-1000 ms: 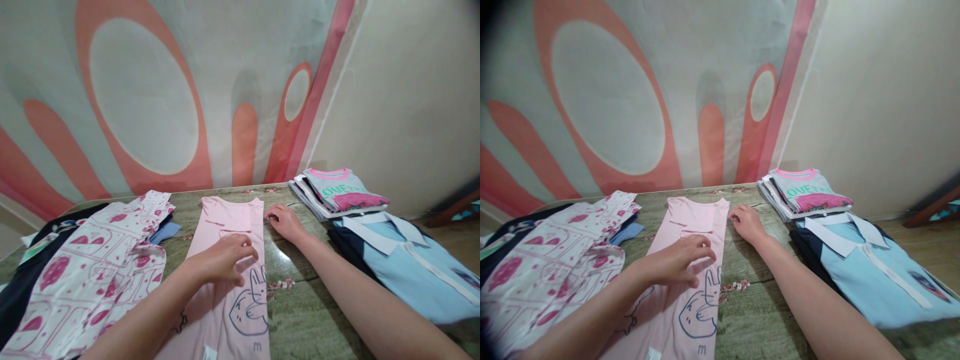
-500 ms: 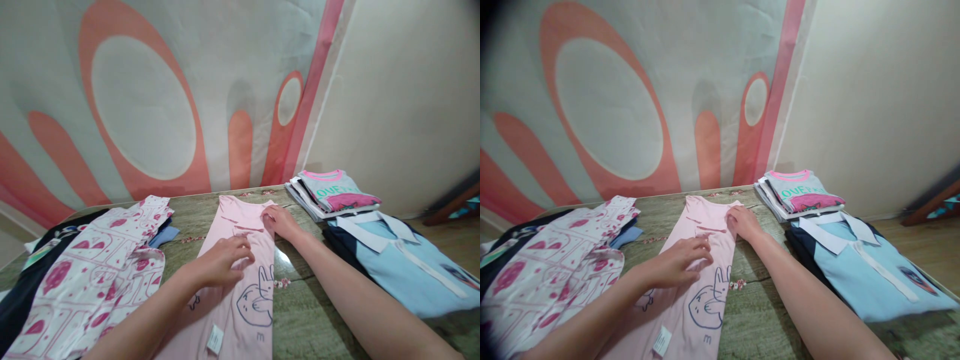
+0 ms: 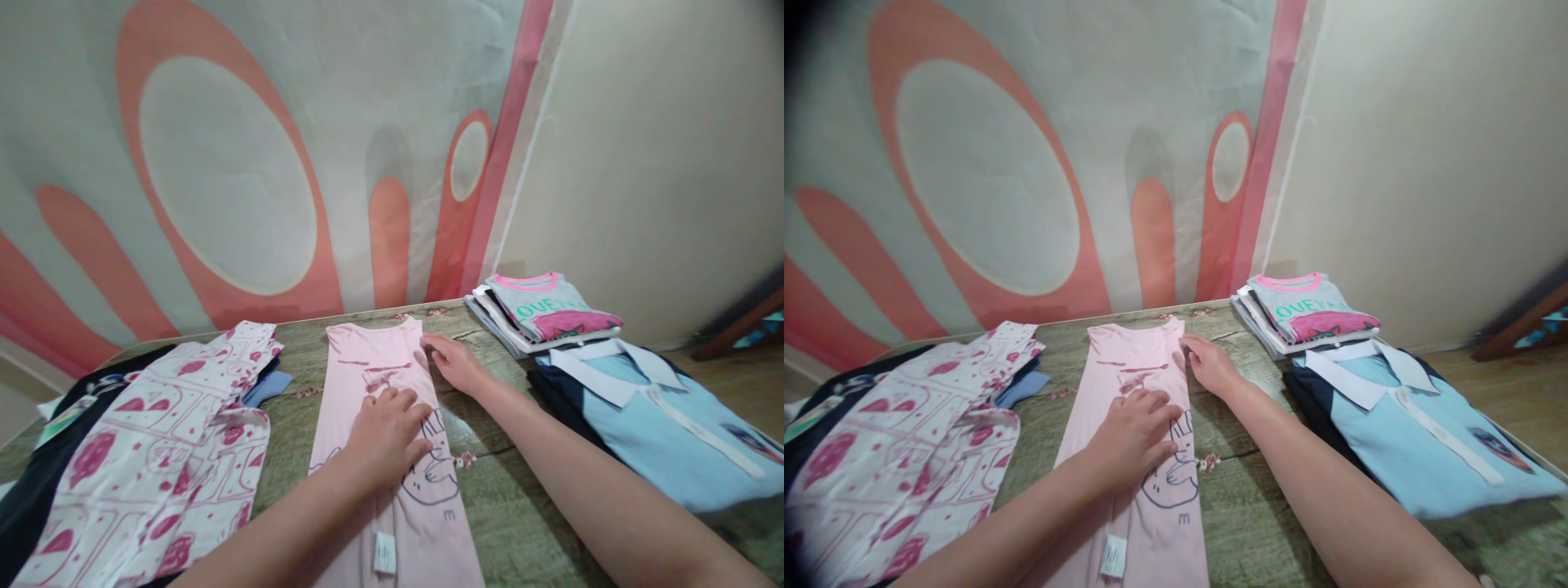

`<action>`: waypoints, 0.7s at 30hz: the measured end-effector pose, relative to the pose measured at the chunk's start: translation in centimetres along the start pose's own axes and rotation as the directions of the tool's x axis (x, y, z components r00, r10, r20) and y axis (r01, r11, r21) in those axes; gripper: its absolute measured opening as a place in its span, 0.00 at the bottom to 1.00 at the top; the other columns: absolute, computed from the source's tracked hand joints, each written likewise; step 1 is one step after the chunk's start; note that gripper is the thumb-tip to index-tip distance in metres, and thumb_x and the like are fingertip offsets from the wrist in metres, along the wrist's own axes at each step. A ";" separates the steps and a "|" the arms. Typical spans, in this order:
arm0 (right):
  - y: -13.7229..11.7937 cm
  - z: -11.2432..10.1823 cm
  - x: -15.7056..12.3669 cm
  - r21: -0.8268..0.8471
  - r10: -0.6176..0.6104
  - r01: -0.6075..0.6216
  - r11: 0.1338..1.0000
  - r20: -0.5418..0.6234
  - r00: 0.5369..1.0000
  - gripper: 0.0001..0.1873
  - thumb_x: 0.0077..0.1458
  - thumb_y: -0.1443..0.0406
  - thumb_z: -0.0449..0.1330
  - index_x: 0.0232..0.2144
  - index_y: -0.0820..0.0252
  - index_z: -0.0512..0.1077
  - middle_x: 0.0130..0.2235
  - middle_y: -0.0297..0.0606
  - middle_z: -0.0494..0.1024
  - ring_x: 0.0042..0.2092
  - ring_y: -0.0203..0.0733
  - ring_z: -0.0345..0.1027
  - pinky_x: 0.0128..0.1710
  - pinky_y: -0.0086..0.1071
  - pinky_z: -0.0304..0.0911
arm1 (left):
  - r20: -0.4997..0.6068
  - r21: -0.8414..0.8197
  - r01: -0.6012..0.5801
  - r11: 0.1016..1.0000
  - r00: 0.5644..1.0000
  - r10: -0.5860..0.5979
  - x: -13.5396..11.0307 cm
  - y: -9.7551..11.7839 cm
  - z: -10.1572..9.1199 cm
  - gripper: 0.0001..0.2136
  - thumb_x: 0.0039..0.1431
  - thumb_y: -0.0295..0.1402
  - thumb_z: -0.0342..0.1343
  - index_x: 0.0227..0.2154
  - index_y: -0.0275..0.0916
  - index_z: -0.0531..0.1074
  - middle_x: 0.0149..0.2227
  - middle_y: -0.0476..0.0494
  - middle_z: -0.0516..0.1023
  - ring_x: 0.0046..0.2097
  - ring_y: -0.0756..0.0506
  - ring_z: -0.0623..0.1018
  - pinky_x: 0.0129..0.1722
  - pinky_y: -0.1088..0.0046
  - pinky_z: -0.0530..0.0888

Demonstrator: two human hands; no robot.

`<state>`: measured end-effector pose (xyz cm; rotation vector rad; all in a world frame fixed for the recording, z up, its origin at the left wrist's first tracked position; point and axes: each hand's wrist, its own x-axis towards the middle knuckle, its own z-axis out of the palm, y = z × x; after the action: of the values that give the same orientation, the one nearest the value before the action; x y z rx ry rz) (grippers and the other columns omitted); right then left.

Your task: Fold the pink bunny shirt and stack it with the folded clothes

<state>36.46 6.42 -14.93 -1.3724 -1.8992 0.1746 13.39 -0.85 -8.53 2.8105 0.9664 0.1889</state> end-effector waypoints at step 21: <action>-13.3 -0.4 -6.0 -0.318 -0.074 0.233 0.919 0.440 0.895 0.04 0.57 0.70 0.55 0.35 0.62 0.70 0.38 0.42 0.72 0.41 0.46 0.63 0.41 0.36 0.60 | -0.079 -0.007 0.192 0.981 0.978 -0.192 13.4 -12.3 2.0 0.18 0.56 0.27 0.49 0.49 0.47 0.71 0.56 0.45 0.73 0.56 0.41 0.72 0.54 0.62 0.68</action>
<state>27.49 -4.26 -10.75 -1.4999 -2.4954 0.0366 16.87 16.81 -11.98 2.7068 1.2483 0.2767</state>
